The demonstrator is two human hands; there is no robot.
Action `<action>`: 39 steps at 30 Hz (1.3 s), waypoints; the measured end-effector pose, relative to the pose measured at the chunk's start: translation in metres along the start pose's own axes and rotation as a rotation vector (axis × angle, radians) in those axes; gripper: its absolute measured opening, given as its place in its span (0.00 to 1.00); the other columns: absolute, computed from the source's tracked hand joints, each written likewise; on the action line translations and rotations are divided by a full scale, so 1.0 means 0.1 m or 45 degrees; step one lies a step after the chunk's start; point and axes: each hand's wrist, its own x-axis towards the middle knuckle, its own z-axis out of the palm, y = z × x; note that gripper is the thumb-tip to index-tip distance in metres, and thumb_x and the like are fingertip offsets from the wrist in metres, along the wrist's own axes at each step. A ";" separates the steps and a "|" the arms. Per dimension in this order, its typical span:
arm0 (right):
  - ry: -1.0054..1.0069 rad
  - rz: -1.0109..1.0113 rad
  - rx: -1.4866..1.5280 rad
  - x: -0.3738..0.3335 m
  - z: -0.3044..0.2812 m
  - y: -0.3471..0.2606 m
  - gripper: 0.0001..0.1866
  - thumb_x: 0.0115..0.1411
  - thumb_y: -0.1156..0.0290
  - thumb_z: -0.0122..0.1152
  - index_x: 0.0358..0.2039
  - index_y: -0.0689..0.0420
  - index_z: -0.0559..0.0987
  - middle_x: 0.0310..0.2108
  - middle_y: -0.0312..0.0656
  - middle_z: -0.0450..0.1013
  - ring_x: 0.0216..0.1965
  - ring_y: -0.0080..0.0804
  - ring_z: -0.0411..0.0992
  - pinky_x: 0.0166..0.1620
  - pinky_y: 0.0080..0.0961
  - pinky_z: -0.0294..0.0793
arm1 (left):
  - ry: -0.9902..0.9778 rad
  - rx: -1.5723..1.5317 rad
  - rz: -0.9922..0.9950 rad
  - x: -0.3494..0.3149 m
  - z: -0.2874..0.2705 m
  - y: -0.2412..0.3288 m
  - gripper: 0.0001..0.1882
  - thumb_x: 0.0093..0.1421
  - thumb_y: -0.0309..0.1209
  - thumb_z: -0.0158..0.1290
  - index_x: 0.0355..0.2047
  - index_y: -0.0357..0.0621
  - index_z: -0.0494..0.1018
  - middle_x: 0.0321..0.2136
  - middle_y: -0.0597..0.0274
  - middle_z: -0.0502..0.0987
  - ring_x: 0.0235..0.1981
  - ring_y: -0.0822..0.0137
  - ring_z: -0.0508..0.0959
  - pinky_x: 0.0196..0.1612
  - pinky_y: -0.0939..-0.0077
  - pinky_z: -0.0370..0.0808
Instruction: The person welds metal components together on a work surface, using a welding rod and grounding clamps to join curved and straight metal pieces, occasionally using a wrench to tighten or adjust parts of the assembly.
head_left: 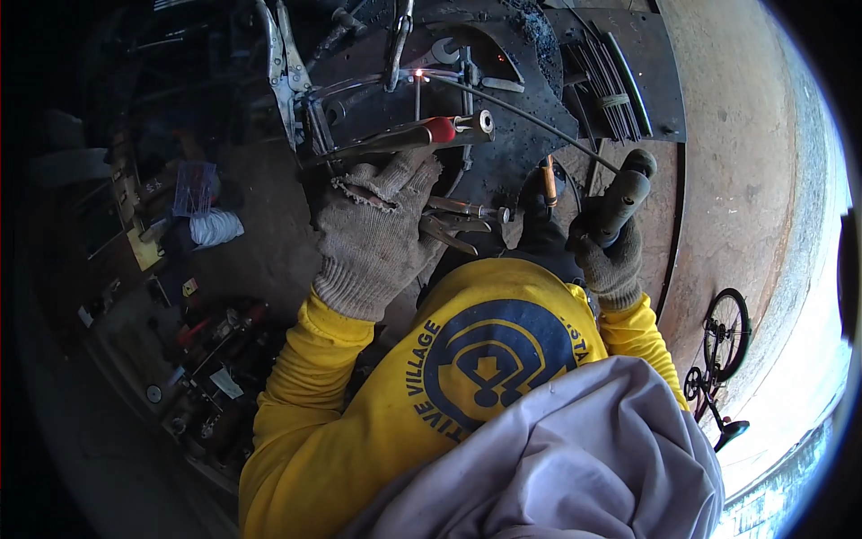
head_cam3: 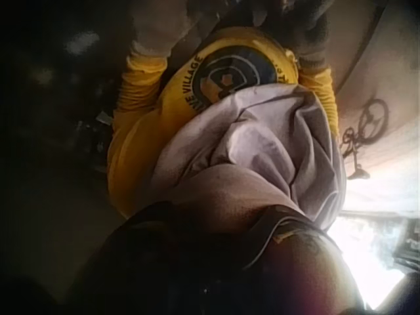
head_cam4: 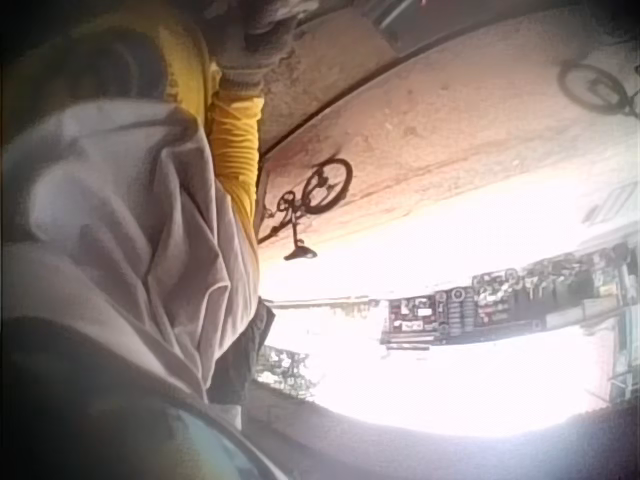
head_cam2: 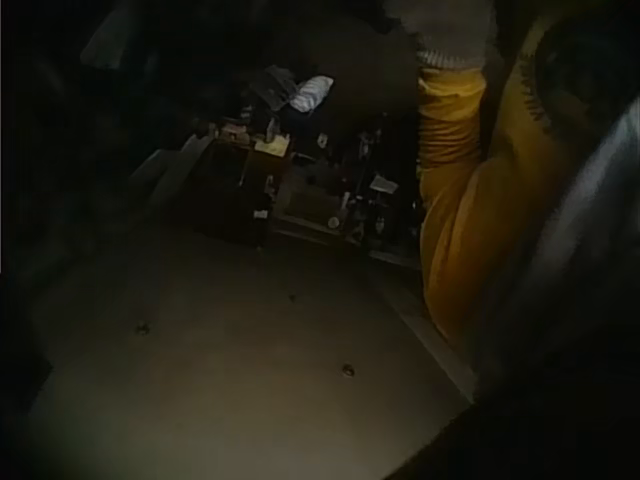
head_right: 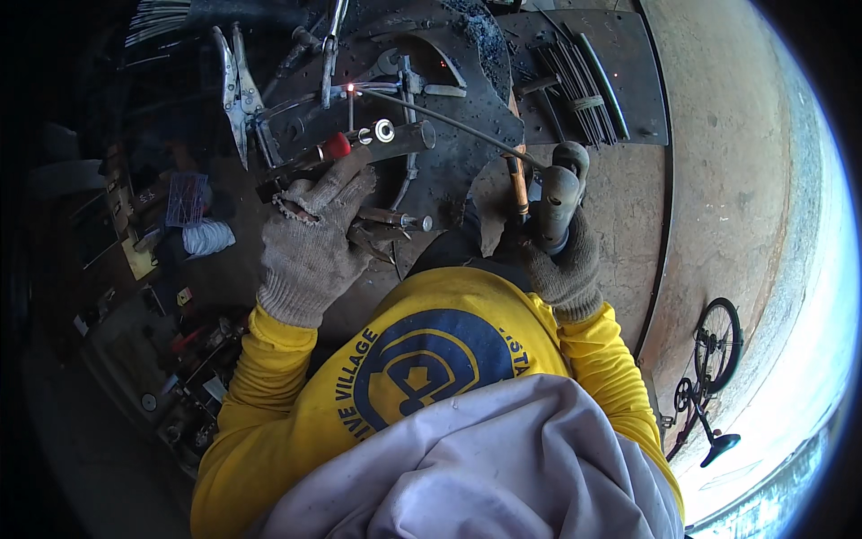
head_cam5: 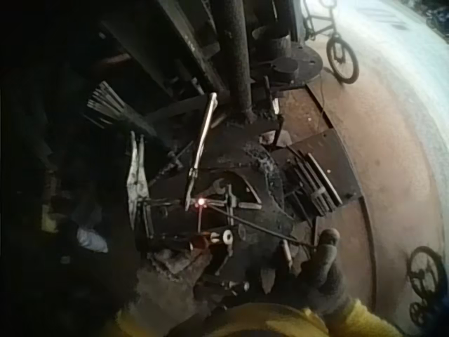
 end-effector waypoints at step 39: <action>0.060 -0.205 -0.182 -0.01 0.06 0.09 0.22 0.56 0.82 0.63 0.52 0.62 0.73 0.32 0.39 0.76 0.29 0.25 0.75 0.34 0.24 0.78 | 0.352 0.015 0.164 -0.08 0.11 -0.04 0.19 0.54 0.40 0.63 0.42 0.41 0.82 0.41 0.51 0.83 0.39 0.53 0.83 0.43 0.59 0.81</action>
